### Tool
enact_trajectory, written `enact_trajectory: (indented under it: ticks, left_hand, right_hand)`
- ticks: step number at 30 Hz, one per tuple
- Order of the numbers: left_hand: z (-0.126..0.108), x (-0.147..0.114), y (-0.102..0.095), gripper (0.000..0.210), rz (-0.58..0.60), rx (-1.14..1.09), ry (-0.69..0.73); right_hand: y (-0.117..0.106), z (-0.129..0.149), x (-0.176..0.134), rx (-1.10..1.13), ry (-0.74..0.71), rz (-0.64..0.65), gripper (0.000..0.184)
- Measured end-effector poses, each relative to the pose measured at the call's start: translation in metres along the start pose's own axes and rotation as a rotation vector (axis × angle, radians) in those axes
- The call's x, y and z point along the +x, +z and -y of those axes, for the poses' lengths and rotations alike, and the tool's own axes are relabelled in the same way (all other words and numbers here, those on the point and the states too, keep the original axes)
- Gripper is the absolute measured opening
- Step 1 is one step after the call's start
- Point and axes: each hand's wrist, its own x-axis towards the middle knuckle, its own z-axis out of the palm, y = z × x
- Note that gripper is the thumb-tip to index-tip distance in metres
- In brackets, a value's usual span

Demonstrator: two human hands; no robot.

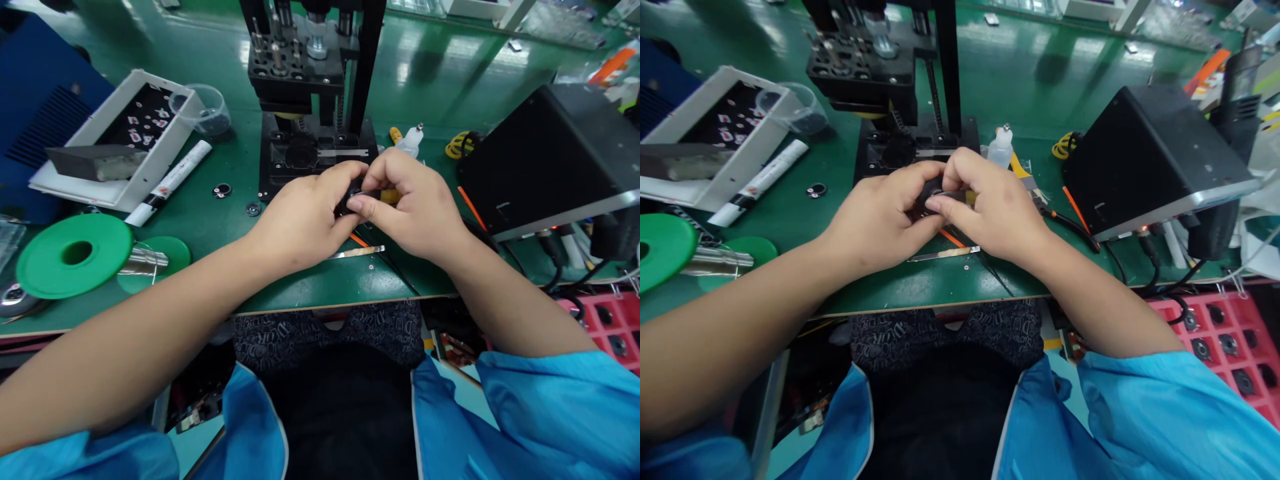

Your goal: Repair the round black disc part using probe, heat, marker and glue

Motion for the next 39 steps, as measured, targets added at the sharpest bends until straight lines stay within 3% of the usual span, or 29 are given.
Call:
enact_trajectory:
  ticks: [5, 9, 15, 18, 23, 29, 34, 39]
  left_hand:
    - [-0.002, 0.001, -0.005, 0.042, -0.017, -0.184, 0.006]
    - [0.002, 0.002, -0.002, 0.038, -0.009, -0.384, -0.077]
    - [0.011, 0.005, 0.005, 0.051, -0.052, -0.610, -0.143]
    - [0.016, 0.008, 0.004, 0.060, -0.108, -0.614, -0.156]
    - [0.019, 0.013, -0.005, 0.065, -0.199, -0.628, -0.200]
    - [0.014, 0.011, -0.010, 0.057, -0.138, -0.584, -0.252]
    - [0.014, 0.010, -0.012, 0.063, -0.061, -0.575, -0.245]
    - [0.012, 0.010, -0.012, 0.058, -0.050, -0.616, -0.268]
  right_hand:
    - [0.000, 0.006, 0.002, 0.133, 0.027, -0.020, 0.037]
    - [0.001, 0.010, 0.001, 0.218, 0.002, -0.055, 0.049]
    - [-0.001, -0.002, 0.003, 0.312, 0.010, -0.181, 0.058]
    - [-0.007, -0.004, 0.003, 0.324, 0.038, -0.128, 0.059]
    - [-0.007, 0.003, 0.001, 0.222, 0.065, 0.086, 0.040]
    - [0.005, 0.001, 0.001, 0.135, -0.061, 0.221, 0.018]
    - [0.000, 0.001, 0.001, 0.178, -0.016, 0.196, 0.023]
    - [0.001, -0.001, 0.003, 0.355, 0.106, 0.078, 0.021]
